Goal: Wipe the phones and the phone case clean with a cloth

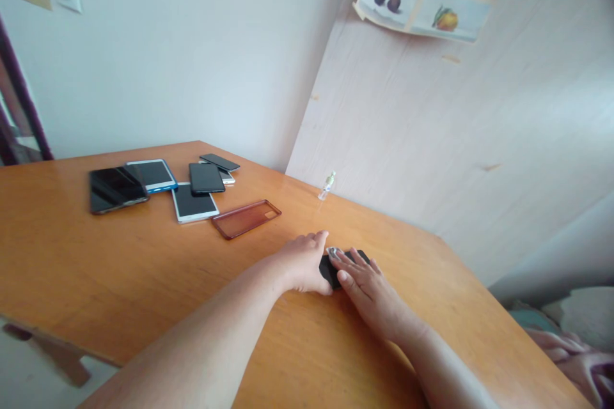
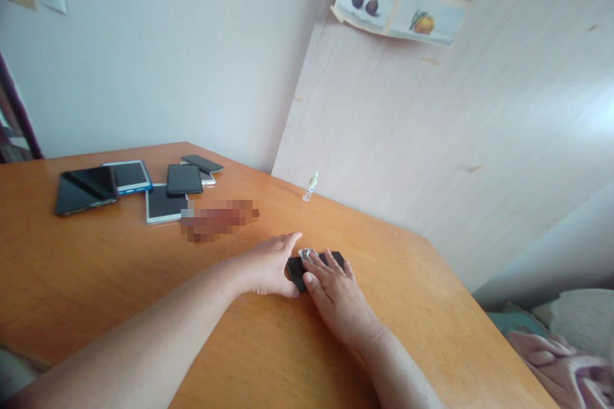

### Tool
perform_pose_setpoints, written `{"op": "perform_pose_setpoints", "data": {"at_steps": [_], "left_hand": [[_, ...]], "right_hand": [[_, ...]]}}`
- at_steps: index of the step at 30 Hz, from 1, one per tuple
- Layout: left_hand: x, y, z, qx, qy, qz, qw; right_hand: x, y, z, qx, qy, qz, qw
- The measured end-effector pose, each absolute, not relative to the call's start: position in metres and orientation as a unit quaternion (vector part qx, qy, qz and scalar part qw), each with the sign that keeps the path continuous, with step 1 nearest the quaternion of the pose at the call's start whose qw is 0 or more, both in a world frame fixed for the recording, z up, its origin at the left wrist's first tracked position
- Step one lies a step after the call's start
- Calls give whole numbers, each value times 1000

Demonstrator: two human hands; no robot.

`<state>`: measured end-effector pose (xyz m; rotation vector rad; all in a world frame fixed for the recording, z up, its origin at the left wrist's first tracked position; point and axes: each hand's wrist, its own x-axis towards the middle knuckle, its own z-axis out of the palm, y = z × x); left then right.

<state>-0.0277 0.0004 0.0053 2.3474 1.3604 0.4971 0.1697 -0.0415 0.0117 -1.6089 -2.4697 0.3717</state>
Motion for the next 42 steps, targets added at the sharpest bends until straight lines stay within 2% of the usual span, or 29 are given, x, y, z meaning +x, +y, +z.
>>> {"op": "perform_pose_setpoints", "data": {"at_steps": [4,12,20,28,36,42], "left_hand": [[-28,2,4,837,480,174,197],[-27,1,5,834,483,172,202],[-27,3,1,838,475,189,193],[-28,1,6,836,485,166,195],[-27,3,3,838,477,186,190],[-28,2,8,843,478,172,176]], "right_hand": [[152,-50,16,-474,-863,153,83],[196,-8,-6,-663,-739,72,96],[158,-46,9,-496,-857,112,86],[199,-12,-5,-676,-731,39,83],[157,-55,15,-494,-861,93,78],[192,-37,15,-622,-781,11,47]]}}
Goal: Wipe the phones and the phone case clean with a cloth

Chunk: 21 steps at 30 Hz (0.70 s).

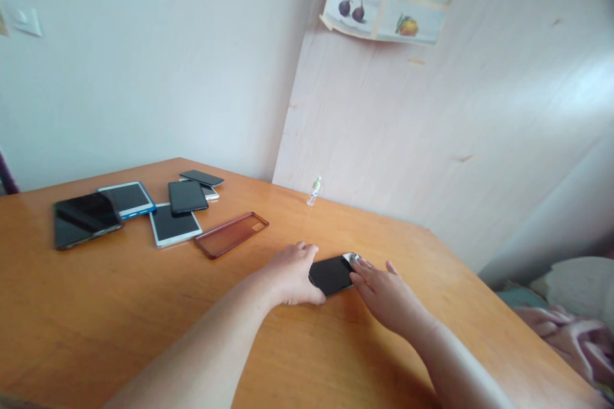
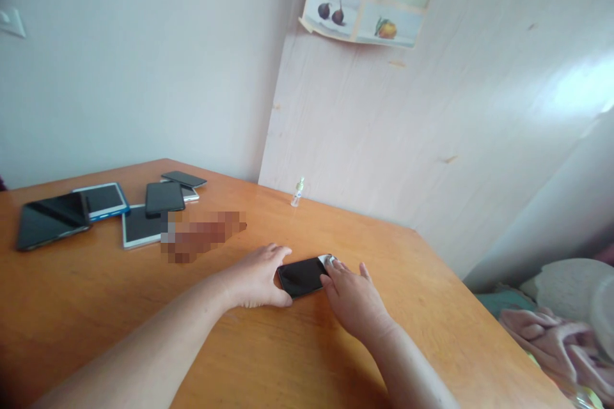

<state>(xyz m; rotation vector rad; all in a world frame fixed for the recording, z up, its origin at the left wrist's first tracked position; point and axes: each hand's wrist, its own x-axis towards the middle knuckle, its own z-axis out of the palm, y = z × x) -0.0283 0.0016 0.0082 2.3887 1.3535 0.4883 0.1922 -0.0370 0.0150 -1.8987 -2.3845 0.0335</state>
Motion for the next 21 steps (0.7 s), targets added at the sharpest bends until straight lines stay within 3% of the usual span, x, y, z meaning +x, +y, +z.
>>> {"op": "perform_pose_setpoints", "data": {"at_steps": [9,17,21], "left_hand": [[-31,1,7,851,470,175,158],[-33,-1,13,850,466,163,183],[-34,1,12,857,459,158,176]], "right_hand": [[153,-91,46,-491,-863,102,65],[194,-47,30,-640,-767,11,43],[181,-53,29,-612,-788,18,63]]}}
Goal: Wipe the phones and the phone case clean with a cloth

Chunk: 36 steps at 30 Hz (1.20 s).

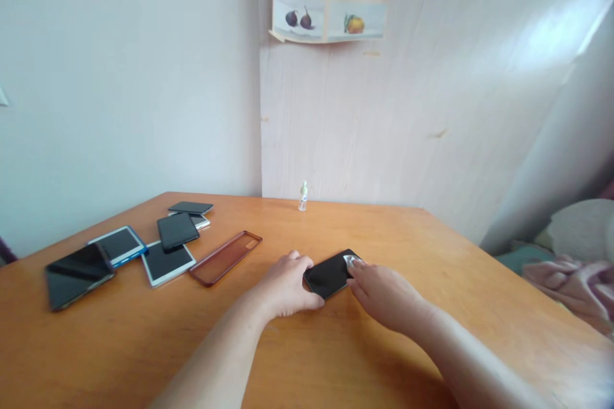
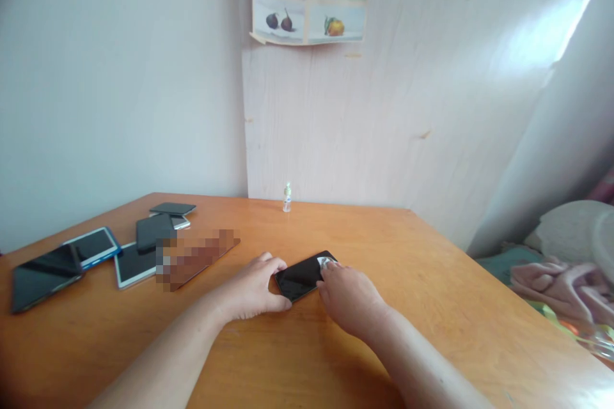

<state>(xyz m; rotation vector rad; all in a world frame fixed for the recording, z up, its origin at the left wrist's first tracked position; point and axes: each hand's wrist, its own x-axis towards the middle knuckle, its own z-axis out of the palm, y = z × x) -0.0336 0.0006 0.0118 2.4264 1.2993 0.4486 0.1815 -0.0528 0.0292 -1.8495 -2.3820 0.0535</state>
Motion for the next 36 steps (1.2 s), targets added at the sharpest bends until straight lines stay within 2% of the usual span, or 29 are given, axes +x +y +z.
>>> {"op": "perform_pose_setpoints", "data": {"at_steps": [4,6,12,15,17,19,23,25,29,36], "left_hand": [[-34,0,12,856,462,156,171],[-34,-1,14,854,467,150,175],[-36,0,16,858,459,133,189],[-38,2,12,857,452,149,198],[-40,4,9,852,450,168,209],[-39,5,7,842,449,201,220],[-32,3,10,800,429,315,278],[-27,1,13,781,395,350,334],[-21,-3,17,766,325,341,439],[-22,0,20,696,354,423,459]], "right_hand": [[157,-74,36,-484,-859,105,128],[155,-75,36,-470,-860,135,145],[188,-34,18,-587,-774,88,220],[203,-15,7,-619,-717,122,298],[206,-9,3,-621,-699,149,321],[202,-9,1,-605,-674,226,359],[188,-17,7,-491,-577,457,466],[180,-23,10,-452,-552,512,478],[172,-30,14,-416,-523,565,484],[176,-28,11,-430,-515,560,485]]}}
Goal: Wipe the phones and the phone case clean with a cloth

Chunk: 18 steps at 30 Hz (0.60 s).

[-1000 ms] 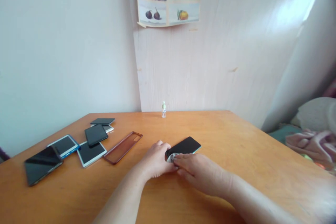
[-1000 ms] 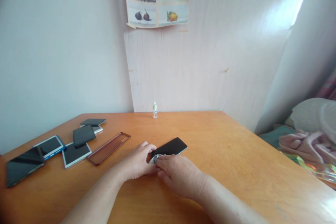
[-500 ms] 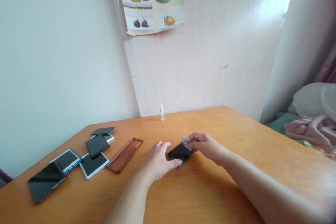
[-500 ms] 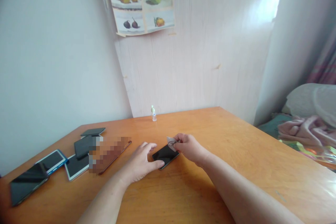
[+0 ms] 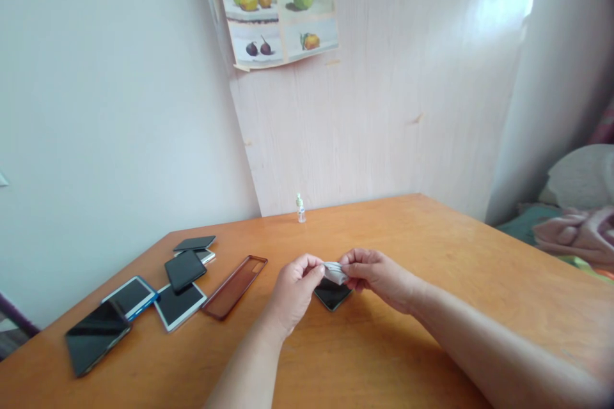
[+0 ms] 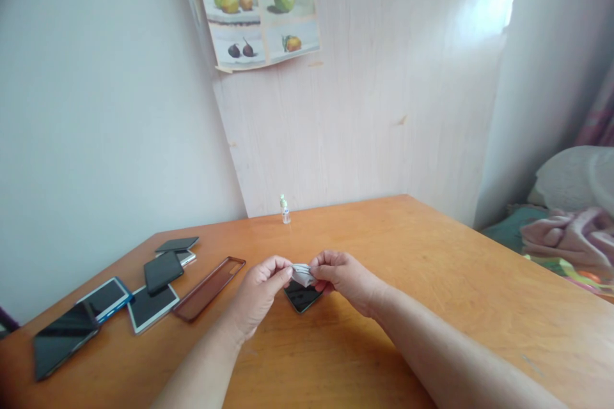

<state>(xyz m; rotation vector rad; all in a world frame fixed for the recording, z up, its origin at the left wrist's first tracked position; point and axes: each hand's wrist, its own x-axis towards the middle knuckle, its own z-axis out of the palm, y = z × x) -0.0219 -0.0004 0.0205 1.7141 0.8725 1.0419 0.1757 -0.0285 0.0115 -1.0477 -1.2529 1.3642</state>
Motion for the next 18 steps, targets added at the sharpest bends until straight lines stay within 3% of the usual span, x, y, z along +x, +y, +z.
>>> {"op": "perform_pose_setpoints", "data": {"at_steps": [8,18], "left_hand": [[-25,2,24,596,375,485,518],[-27,0,22,578,314,437,614]], "right_hand": [[172,-31,12,-479,-524,518,478],[160,-42,17,-439,-566,526,458]]}}
